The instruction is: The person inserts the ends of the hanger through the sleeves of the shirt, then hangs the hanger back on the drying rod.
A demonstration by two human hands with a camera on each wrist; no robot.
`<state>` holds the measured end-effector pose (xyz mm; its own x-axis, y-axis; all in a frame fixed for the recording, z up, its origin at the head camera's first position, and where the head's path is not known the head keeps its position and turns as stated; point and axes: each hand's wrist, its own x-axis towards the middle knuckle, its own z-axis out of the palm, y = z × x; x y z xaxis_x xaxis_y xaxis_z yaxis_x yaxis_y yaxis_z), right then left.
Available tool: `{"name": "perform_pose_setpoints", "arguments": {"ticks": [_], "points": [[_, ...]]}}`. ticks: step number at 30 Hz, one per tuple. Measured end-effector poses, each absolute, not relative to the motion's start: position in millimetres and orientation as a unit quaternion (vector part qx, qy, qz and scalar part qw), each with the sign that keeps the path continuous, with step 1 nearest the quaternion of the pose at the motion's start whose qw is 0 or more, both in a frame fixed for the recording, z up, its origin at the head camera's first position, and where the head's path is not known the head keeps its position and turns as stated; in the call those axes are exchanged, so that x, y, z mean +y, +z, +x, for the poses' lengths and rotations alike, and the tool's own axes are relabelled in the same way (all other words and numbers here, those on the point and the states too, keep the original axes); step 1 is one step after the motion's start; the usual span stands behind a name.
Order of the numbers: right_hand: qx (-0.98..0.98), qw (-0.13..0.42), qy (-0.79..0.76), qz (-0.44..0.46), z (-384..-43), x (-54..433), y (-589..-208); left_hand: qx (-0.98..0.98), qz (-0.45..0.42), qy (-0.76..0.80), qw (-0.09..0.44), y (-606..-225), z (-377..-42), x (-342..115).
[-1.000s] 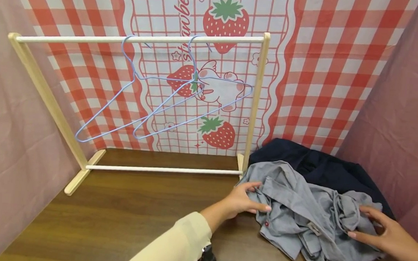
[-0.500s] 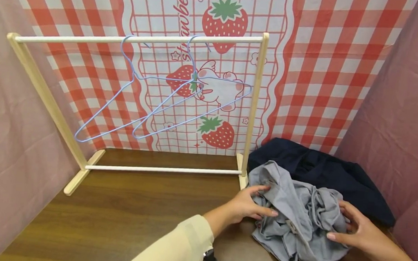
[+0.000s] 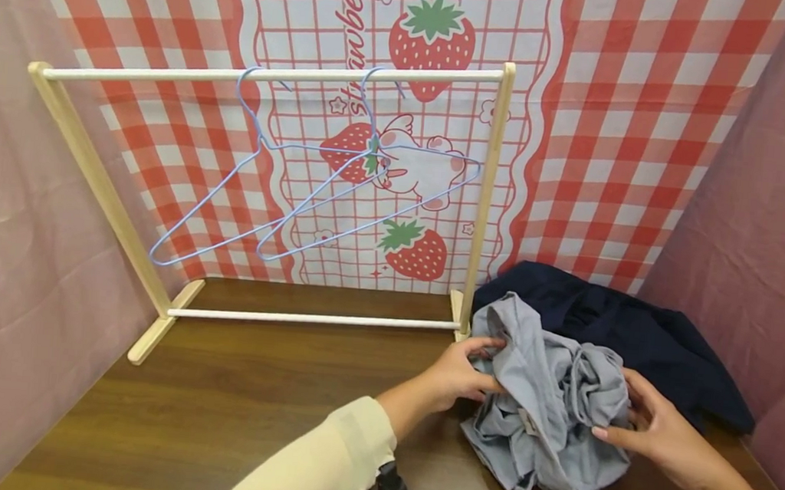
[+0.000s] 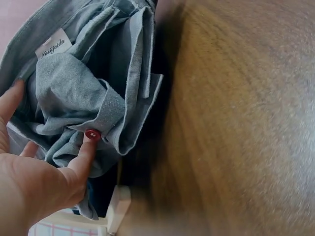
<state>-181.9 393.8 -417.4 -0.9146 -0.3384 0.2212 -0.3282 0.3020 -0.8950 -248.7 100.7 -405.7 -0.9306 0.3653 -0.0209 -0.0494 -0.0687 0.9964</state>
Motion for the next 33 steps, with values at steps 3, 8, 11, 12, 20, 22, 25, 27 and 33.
{"name": "perform_pose_setpoints", "arguments": {"ticks": [3,8,11,12,20,22,25,27,33], "points": [[0.789,-0.007,-0.573,-0.222,-182.2,386.6,-413.4,0.662,0.127,0.723,0.151,-400.8,-249.6,95.6],[0.750,-0.011,-0.608,-0.261,-182.5,374.3,-406.4,0.660,0.139,0.721,0.158,-393.4,-250.1,85.0],[0.742,-0.008,-0.614,-0.268,-182.6,367.2,-402.1,0.659,0.147,0.722,0.155,-390.6,-250.4,77.8],[0.741,-0.006,-0.615,-0.269,-182.4,364.8,-400.8,0.658,0.148,0.722,0.155,-390.0,-250.5,75.3],[0.741,-0.008,-0.618,-0.262,-180.7,343.9,-393.7,0.661,0.147,0.719,0.155,-381.4,-246.4,53.1],[0.743,-0.014,-0.617,-0.260,-180.6,338.8,-392.2,0.661,0.146,0.719,0.156,-378.7,-244.6,47.9],[0.730,-0.014,-0.627,-0.273,-181.6,331.4,-390.3,0.660,0.150,0.719,0.154,-375.5,-241.7,39.9],[0.722,-0.014,-0.633,-0.279,-182.6,325.8,-389.1,0.662,0.154,0.718,0.149,-374.2,-239.9,34.5],[0.735,-0.017,-0.621,-0.273,-182.5,306.9,-384.8,0.665,0.148,0.719,0.136,-374.5,-233.5,19.8]]}}
